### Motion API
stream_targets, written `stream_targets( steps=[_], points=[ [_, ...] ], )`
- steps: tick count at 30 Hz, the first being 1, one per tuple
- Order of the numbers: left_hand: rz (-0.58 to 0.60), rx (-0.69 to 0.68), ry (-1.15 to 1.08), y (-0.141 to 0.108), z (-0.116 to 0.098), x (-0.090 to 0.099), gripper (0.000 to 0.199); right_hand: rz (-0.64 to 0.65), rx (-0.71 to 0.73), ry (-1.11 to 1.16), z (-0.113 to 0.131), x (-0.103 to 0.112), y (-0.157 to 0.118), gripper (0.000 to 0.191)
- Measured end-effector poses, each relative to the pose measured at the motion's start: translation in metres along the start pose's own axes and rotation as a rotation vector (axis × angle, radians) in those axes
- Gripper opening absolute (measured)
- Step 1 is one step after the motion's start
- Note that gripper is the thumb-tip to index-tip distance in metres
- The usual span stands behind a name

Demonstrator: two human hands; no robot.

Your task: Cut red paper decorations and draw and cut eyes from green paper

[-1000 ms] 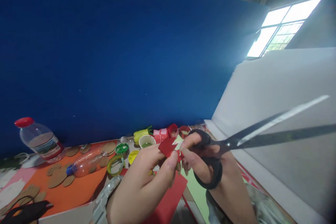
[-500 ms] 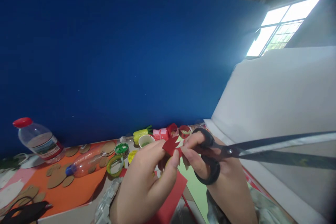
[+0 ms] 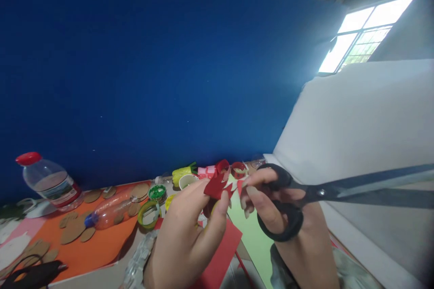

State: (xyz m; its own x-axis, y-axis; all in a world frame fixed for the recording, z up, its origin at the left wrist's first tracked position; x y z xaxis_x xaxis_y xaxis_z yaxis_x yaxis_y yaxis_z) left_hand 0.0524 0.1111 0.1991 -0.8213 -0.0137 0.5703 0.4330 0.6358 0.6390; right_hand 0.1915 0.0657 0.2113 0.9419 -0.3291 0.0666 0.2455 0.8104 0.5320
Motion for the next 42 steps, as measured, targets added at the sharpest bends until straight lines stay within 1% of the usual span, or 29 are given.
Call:
stream_targets(
  steps=[2,6,9,13,19,24,27,30,32,34,36,37,40,42],
  points=[
    [-0.02,0.011,-0.003,-0.001,0.001,0.001,0.017,-0.007,-0.006,0.003,0.0,0.0,-0.001,0.004],
    [-0.053,0.048,0.019,-0.004,0.004,0.001,0.016,-0.001,-0.053,0.038,-0.001,-0.003,-0.003,0.007],
    [-0.07,0.047,0.007,-0.003,0.005,0.001,0.016,-0.001,-0.071,0.057,0.001,-0.006,-0.003,0.009],
    [-0.06,0.042,-0.029,0.0,0.004,0.0,0.017,0.004,-0.048,0.016,0.004,-0.008,-0.004,0.007],
    [-0.048,0.023,-0.02,0.0,0.002,0.001,0.016,-0.005,-0.034,-0.109,0.0,-0.004,-0.007,0.009],
    [-0.049,0.017,-0.024,0.001,0.002,0.001,0.016,0.0,-0.014,-0.028,0.006,-0.008,-0.003,0.004],
    [-0.057,0.003,-0.029,0.002,0.003,0.002,0.016,0.027,-0.01,0.038,0.01,-0.012,-0.002,0.005],
    [-0.082,-0.01,-0.036,0.002,0.005,0.004,0.013,0.057,-0.011,0.05,0.011,-0.012,-0.003,0.006],
    [-0.098,0.014,-0.037,0.001,0.006,0.004,0.012,0.086,0.002,0.052,0.01,-0.01,-0.005,0.004],
    [-0.097,0.067,-0.043,0.0,0.008,0.004,0.013,0.126,0.016,0.045,0.008,-0.005,-0.005,0.009],
    [-0.074,0.132,-0.068,-0.003,0.011,0.002,0.016,0.162,0.035,-0.01,0.006,-0.001,-0.004,0.016],
    [-0.07,0.159,-0.087,-0.004,0.013,0.0,0.018,0.168,0.034,-0.074,0.005,0.001,-0.002,0.018],
    [-0.096,0.205,-0.123,-0.007,0.018,-0.001,0.019,0.16,-0.033,-0.342,0.0,0.001,0.005,0.024],
    [-0.128,0.223,-0.112,-0.009,0.021,0.0,0.019,0.164,-0.098,-0.487,-0.002,-0.003,0.008,0.024]
  ],
)
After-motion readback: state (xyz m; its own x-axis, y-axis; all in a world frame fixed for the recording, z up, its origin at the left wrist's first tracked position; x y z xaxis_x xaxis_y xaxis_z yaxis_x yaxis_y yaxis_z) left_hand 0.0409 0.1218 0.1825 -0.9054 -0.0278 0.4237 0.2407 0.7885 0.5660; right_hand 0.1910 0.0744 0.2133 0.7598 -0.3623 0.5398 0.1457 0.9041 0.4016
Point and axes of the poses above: each hand's wrist, its own y-axis towards the middle knuckle, its own x-axis out of the back of the hand, z = x × y, the point moved 3 cm from there along y, towards the middle knuckle, and after that the axes turned 15 degrees about y, right-handed, at the moved point
